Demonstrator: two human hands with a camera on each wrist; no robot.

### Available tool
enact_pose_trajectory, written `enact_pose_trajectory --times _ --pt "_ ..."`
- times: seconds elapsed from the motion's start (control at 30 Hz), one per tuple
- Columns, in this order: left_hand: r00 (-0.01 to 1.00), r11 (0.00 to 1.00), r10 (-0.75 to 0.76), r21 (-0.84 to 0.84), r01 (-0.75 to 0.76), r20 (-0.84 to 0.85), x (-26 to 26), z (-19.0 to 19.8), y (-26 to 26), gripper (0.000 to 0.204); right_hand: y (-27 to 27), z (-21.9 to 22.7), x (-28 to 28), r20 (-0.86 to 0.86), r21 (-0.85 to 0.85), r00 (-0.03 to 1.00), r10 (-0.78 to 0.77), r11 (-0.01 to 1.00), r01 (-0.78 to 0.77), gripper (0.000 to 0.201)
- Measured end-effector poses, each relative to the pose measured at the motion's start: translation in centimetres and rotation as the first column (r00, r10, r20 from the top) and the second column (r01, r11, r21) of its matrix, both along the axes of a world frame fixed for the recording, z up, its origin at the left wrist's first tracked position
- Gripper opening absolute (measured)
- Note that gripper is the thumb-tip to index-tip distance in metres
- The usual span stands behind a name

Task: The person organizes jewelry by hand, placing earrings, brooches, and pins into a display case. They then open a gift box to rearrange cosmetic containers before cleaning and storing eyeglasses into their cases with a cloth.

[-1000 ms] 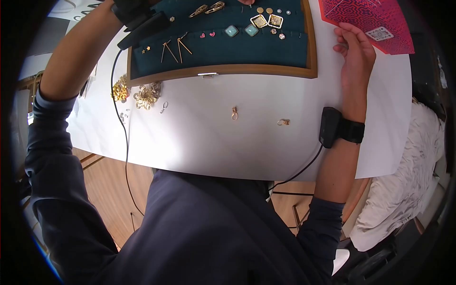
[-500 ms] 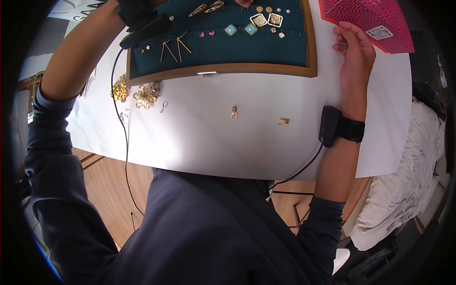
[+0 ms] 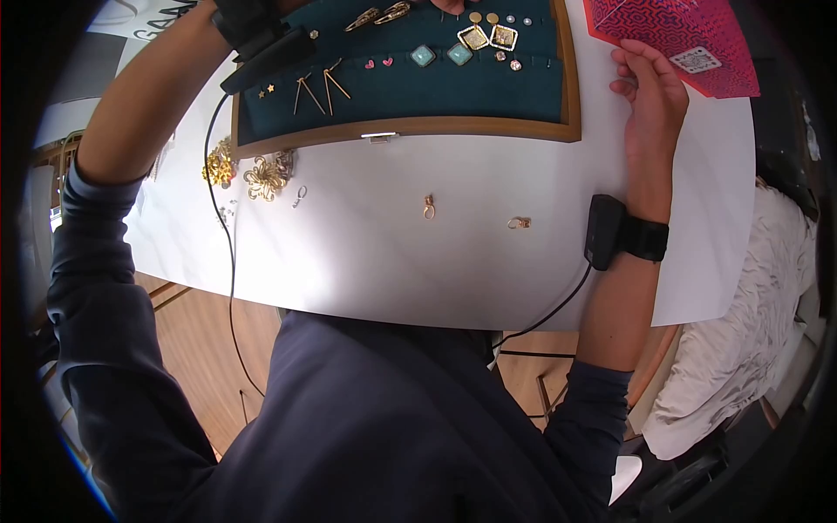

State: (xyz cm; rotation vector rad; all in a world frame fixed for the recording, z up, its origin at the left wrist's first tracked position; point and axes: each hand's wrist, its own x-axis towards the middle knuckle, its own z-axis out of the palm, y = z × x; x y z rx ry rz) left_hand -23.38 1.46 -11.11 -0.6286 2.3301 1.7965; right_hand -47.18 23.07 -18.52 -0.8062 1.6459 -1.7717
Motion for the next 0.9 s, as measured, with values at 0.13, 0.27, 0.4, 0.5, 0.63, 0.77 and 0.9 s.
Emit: enact_pose_trajectory --times 0.13,0.27,0.4,0.5,0.63,0.77,0.9 --pt "1.0 1.0 0.006 0.006 -0.006 0.006 0.16 0.01 -0.06 0.02 -0.03 -0.06 -0.01 0.0 0.002 1.0 -0.002 1.0 0.002 0.018" --pt "1.0 1.0 0.009 0.015 -0.009 0.012 0.21 0.1 -0.02 0.02 -0.01 -0.1 -0.08 -0.003 -0.001 1.0 -0.001 1.0 0.001 0.018" --pt "1.0 1.0 0.014 0.022 -0.014 0.014 0.33 0.08 0.01 0.02 -0.03 -0.09 -0.04 -0.002 0.0 1.0 -0.002 1.0 0.002 0.018" --pt "1.0 0.999 0.014 0.052 -0.014 0.002 0.5 -0.24 -0.11 0.02 -0.06 -0.18 -0.09 0.002 0.003 1.0 0.0 1.0 0.0 0.018" --pt "1.0 0.999 0.007 0.05 -0.007 0.003 0.63 0.0 -0.03 0.019 -0.03 -0.02 0.07 -0.007 0.002 1.0 -0.004 1.0 0.004 0.018" --pt "1.0 0.999 0.005 0.044 -0.005 0.003 0.61 -0.03 -0.07 0.019 -0.04 -0.1 0.0 -0.005 0.005 1.0 -0.002 1.0 0.002 0.018" --pt "1.0 0.999 0.001 0.042 -0.001 0.002 0.65 0.05 -0.11 0.018 -0.07 -0.13 0.04 -0.006 0.009 1.0 0.001 1.0 0.0 0.018"
